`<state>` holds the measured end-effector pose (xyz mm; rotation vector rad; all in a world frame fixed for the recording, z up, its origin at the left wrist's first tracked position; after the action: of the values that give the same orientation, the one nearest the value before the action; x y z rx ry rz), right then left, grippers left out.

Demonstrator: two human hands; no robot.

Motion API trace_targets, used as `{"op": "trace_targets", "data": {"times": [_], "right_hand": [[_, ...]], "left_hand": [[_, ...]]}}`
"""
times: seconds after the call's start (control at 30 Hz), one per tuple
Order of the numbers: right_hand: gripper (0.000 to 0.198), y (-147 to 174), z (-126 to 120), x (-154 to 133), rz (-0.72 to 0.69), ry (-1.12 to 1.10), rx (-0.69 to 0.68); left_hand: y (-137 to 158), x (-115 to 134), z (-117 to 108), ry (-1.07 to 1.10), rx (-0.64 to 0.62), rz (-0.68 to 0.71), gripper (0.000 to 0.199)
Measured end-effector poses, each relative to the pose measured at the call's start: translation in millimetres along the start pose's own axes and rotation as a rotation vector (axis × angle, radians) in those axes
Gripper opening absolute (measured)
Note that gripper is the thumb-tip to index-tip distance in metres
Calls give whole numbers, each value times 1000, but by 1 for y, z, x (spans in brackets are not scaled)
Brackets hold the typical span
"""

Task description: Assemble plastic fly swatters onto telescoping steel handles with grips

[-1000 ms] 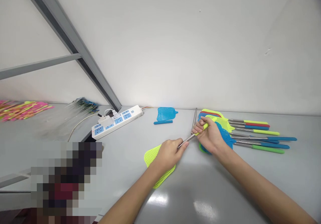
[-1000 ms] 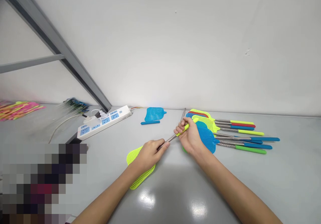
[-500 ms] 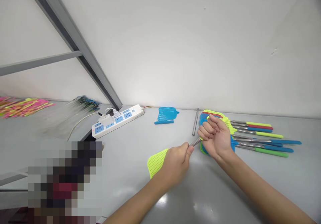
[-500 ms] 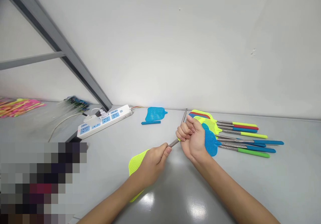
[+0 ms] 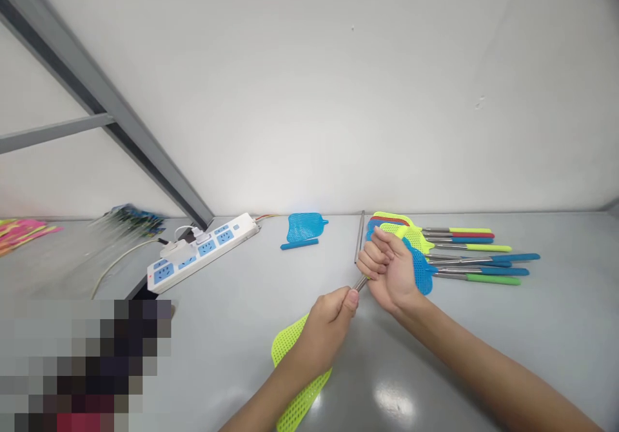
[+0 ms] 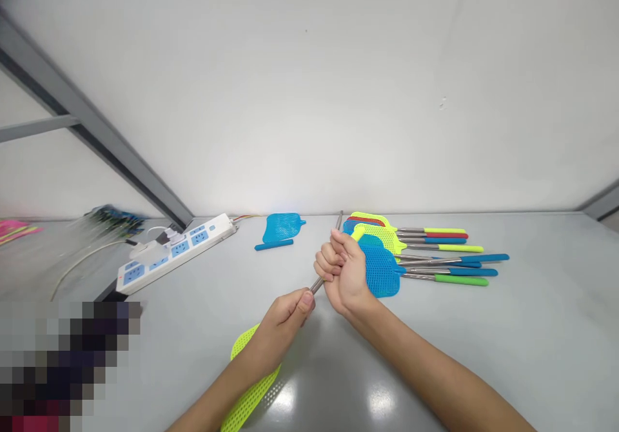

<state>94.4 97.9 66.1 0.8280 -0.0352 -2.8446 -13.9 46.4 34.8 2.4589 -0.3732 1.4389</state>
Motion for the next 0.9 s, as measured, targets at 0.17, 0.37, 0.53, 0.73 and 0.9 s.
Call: {"op": "trace_targets", "data": {"times": [0.17, 0.37, 0.53, 0.73, 0.9], "right_hand": [[38, 6, 10, 13, 51, 0, -2], [36, 6, 2, 27, 100, -63, 104], [33, -2, -6, 10, 52, -77, 155], [32, -11, -4, -24, -120, -26, 144], [31, -14, -6, -52, -241, -69, 161]], "left_hand": [[-1, 3, -2, -10, 69, 22, 35], [-4, 6, -7, -160, 100, 67, 31], [-5, 11, -12, -391, 100, 177, 29], [-6, 4, -15, -335, 158, 186, 25], [-12, -13, -19, 26, 402, -45, 62]]}}
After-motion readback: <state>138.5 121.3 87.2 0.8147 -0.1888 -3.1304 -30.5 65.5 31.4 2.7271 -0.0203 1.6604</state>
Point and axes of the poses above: each hand's wrist, its own y-axis away from the middle knuckle, its own z-axis out of the palm, x = y × z, the point moved 3 cm from there along -y, towards the middle knuckle, and after that the axes turned 2 degrees about -y, right-handed, at the moved point
